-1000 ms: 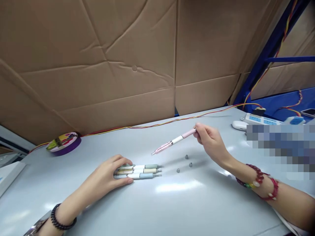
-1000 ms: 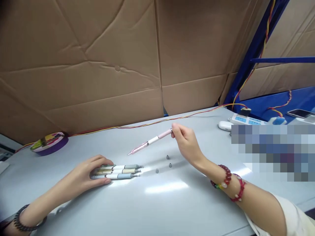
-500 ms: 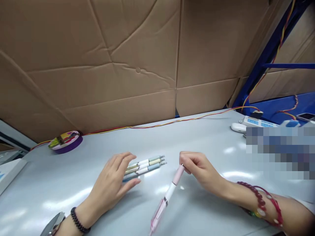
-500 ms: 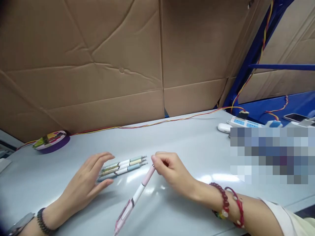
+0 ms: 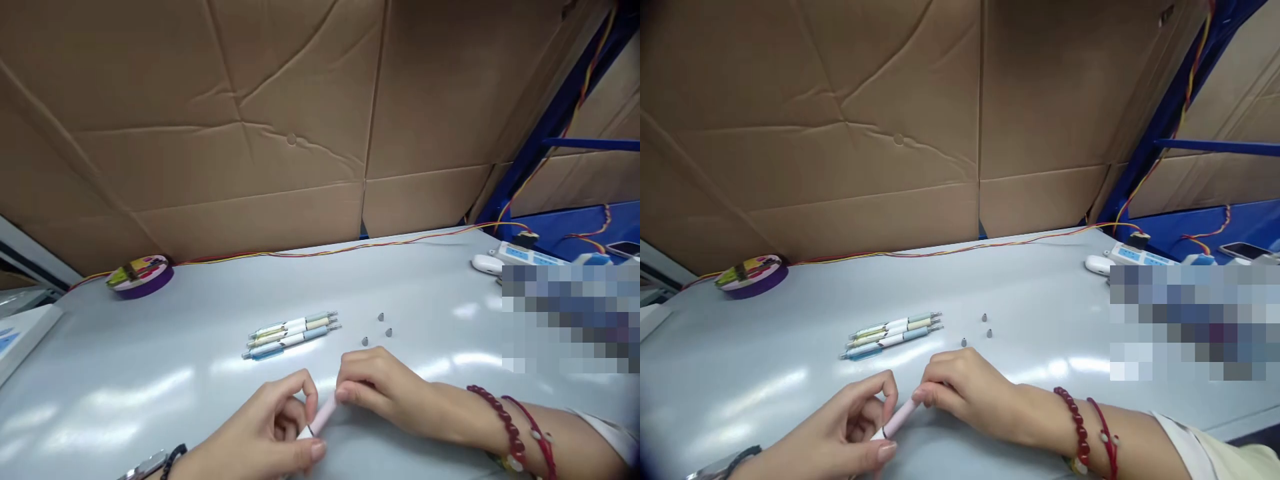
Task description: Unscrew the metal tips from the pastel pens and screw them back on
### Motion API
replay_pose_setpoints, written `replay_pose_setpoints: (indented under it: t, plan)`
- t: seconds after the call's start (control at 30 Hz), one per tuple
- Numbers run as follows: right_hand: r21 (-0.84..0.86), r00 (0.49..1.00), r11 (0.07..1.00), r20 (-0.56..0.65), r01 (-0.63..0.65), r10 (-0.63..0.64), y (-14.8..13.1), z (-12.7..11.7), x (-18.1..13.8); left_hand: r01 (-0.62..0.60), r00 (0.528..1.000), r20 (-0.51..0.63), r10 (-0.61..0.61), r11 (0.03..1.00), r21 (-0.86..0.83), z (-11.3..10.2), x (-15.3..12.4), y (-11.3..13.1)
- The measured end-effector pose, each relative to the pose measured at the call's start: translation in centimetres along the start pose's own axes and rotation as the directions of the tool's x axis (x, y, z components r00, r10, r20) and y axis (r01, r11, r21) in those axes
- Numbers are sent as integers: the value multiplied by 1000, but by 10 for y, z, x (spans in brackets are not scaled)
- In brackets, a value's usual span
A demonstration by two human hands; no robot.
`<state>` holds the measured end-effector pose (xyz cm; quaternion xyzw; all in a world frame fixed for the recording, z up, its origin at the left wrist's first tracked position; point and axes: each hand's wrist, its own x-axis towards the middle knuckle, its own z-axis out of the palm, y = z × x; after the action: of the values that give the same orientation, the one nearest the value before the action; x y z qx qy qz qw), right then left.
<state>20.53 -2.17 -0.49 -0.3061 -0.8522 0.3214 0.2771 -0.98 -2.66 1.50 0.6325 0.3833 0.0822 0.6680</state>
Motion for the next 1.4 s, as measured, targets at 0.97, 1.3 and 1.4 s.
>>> replay_pose_setpoints:
  t: [0.97, 1.3, 1.4]
  plan:
    - [-254, 984, 954, -32, 159, -173, 5, -6, -5, 59, 987, 161, -18, 966, -252, -10, 0, -6]
    - [-296, 997, 953, -15, 66, -74, 6, -3, -4, 20, 991, 134, 2, 987, -162, -5, -3, -1]
    - [-245, 985, 961, -85, 129, -153, 5, -3, -4, 16, 991, 131, 9, 982, -188, -7, -3, 1]
